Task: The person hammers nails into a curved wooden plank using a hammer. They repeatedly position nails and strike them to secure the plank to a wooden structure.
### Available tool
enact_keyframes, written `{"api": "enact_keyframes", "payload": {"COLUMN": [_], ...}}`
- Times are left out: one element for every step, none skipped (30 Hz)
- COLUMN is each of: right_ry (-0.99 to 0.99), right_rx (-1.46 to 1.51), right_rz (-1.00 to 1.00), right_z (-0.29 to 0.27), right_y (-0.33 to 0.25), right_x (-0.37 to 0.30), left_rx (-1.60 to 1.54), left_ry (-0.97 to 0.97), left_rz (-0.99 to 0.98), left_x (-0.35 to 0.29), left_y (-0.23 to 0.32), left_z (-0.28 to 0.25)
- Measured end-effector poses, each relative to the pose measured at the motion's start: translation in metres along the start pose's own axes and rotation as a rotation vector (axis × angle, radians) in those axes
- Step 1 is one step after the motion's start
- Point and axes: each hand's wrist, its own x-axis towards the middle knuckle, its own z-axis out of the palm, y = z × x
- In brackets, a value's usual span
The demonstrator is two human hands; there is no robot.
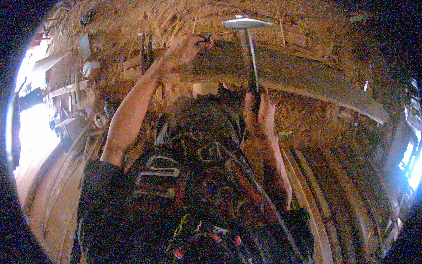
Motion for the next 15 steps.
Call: {"api": "enact_keyframes", "payload": {"right_ry": [0.028,0.055,0.103,0.152,0.201,0.251,0.227,0.175,0.086,-0.006,0.043,0.066,0.087,0.103,0.257], "right_rx": [-0.030,-0.063,-0.052,-0.042,-0.034,-0.027,-0.083,-0.108,-0.235,-0.360,-0.453,-0.398,-0.343,-0.298,-0.142], "right_rz": [-0.033,-0.063,-0.108,-0.121,-0.134,-0.115,-0.098,-0.104,-0.085,-0.064,0.010,0.003,-0.004,0.003,-0.073], "right_z": [0.001,0.002,0.002,0.005,0.007,0.011,0.011,0.014,0.010,0.006,0.005,0.000,-0.011,-0.018,-0.014], "right_y": [-0.009,-0.018,-0.031,-0.033,-0.036,-0.032,-0.033,-0.033,-0.034,-0.033,-0.025,-0.037,-0.057,-0.069,-0.063], "right_x": [-0.001,-0.002,-0.003,-0.005,-0.007,-0.009,-0.009,-0.004,-0.002,-0.001,-0.003,-0.002,-0.003,-0.007,-0.007], "left_rx": [-0.038,-0.077,-0.116,-0.137,-0.159,-0.182,-0.180,-0.145,-0.149,-0.157,-0.157,-0.144,-0.130,-0.134,-0.137], "left_ry": [-0.048,-0.097,-0.147,-0.170,-0.193,-0.216,-0.193,-0.159,-0.134,-0.126,-0.128,-0.119,-0.111,-0.107,-0.104], "left_rz": [-0.068,-0.138,-0.209,-0.236,-0.265,-0.294,-0.228,-0.192,-0.113,-0.098,-0.089,-0.090,-0.092,-0.096,-0.099], "left_x": [-0.001,0.002,0.006,0.011,0.016,0.019,0.017,0.007,0.011,0.014,0.014,0.015,0.016,0.014,0.012], "left_y": [-0.004,0.001,0.005,0.010,0.015,0.017,0.009,-0.011,-0.017,-0.022,-0.021,-0.025,-0.028,-0.025,-0.022], "left_z": [0.004,0.000,-0.004,-0.008,-0.011,-0.013,-0.005,0.001,0.010,0.020,0.023,0.020,0.018,0.017,0.017]}}
